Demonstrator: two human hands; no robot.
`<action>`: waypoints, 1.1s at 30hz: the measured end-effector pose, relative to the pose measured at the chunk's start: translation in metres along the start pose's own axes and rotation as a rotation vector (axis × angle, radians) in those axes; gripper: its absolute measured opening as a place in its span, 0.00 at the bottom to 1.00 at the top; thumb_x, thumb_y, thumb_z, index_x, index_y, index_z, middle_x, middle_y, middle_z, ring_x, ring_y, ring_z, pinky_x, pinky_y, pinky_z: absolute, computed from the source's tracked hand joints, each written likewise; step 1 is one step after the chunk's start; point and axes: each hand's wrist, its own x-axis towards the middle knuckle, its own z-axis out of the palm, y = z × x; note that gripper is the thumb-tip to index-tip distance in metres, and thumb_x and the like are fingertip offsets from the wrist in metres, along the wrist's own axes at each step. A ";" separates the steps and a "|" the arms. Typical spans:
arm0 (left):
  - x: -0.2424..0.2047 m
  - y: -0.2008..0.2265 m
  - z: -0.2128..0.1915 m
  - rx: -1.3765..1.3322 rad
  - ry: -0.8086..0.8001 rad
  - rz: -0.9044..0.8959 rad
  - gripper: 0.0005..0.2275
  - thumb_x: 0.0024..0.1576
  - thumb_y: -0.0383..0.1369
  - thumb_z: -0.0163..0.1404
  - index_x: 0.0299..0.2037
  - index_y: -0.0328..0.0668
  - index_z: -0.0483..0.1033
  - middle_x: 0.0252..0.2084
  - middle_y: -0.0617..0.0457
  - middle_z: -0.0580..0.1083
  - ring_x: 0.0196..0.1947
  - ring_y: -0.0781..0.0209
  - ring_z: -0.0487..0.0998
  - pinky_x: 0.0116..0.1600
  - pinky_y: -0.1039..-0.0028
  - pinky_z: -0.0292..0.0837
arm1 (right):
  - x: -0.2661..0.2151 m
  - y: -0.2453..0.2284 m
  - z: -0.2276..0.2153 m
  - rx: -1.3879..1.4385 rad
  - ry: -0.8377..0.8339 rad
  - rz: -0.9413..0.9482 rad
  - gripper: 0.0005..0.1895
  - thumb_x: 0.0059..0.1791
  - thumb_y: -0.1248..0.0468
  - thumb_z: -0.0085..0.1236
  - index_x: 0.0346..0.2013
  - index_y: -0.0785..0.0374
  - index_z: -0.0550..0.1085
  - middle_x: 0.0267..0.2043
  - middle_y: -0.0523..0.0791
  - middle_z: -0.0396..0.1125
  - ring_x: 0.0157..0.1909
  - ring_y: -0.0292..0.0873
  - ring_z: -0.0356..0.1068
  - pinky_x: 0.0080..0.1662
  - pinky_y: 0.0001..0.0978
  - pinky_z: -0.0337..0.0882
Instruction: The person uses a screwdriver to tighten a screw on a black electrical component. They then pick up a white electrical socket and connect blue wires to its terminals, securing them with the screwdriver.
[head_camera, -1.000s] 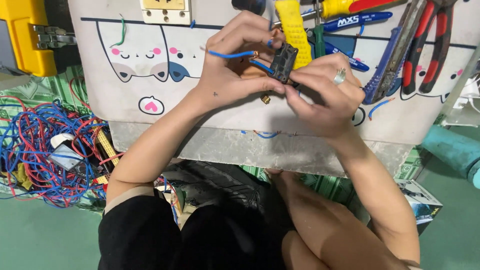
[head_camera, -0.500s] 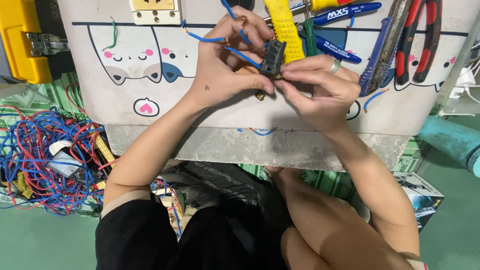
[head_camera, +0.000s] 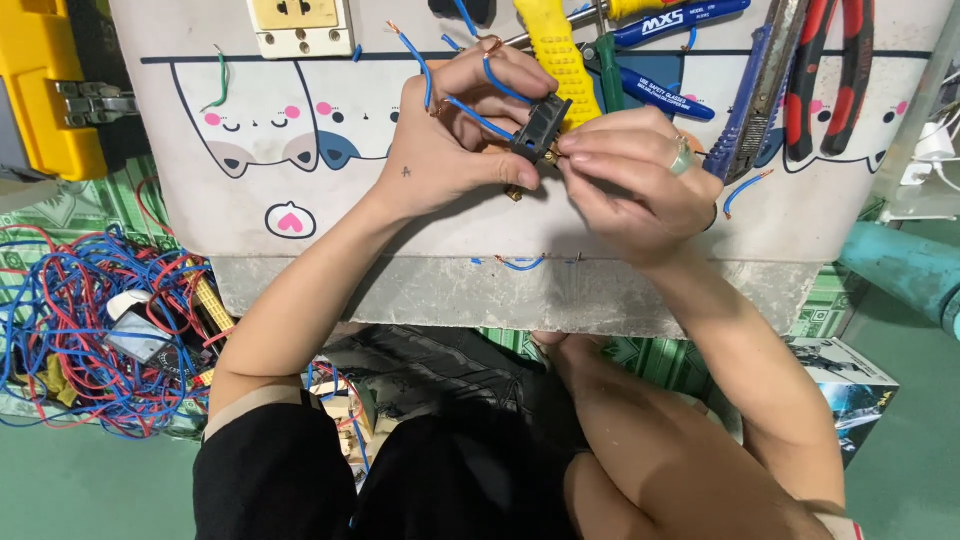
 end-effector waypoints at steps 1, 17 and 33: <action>-0.001 0.000 0.000 0.004 0.014 0.002 0.23 0.49 0.30 0.70 0.52 0.35 0.74 0.56 0.47 0.71 0.50 0.62 0.78 0.60 0.76 0.80 | -0.001 0.000 0.000 0.002 -0.006 -0.010 0.10 0.47 0.87 0.64 0.37 0.77 0.73 0.38 0.61 0.72 0.37 0.60 0.76 0.41 0.45 0.77; -0.003 0.009 0.010 0.031 0.046 0.018 0.23 0.48 0.24 0.70 0.51 0.31 0.73 0.56 0.41 0.71 0.53 0.60 0.77 0.59 0.76 0.83 | -0.011 0.002 -0.003 -0.090 -0.027 -0.085 0.13 0.47 0.85 0.69 0.39 0.74 0.73 0.41 0.60 0.72 0.40 0.60 0.78 0.43 0.49 0.83; -0.008 0.011 0.010 0.032 0.036 0.054 0.24 0.49 0.22 0.70 0.53 0.32 0.72 0.57 0.38 0.73 0.50 0.57 0.81 0.56 0.73 0.86 | -0.007 -0.003 -0.004 -0.051 -0.066 -0.066 0.15 0.45 0.85 0.71 0.38 0.77 0.72 0.36 0.62 0.74 0.39 0.61 0.77 0.42 0.44 0.82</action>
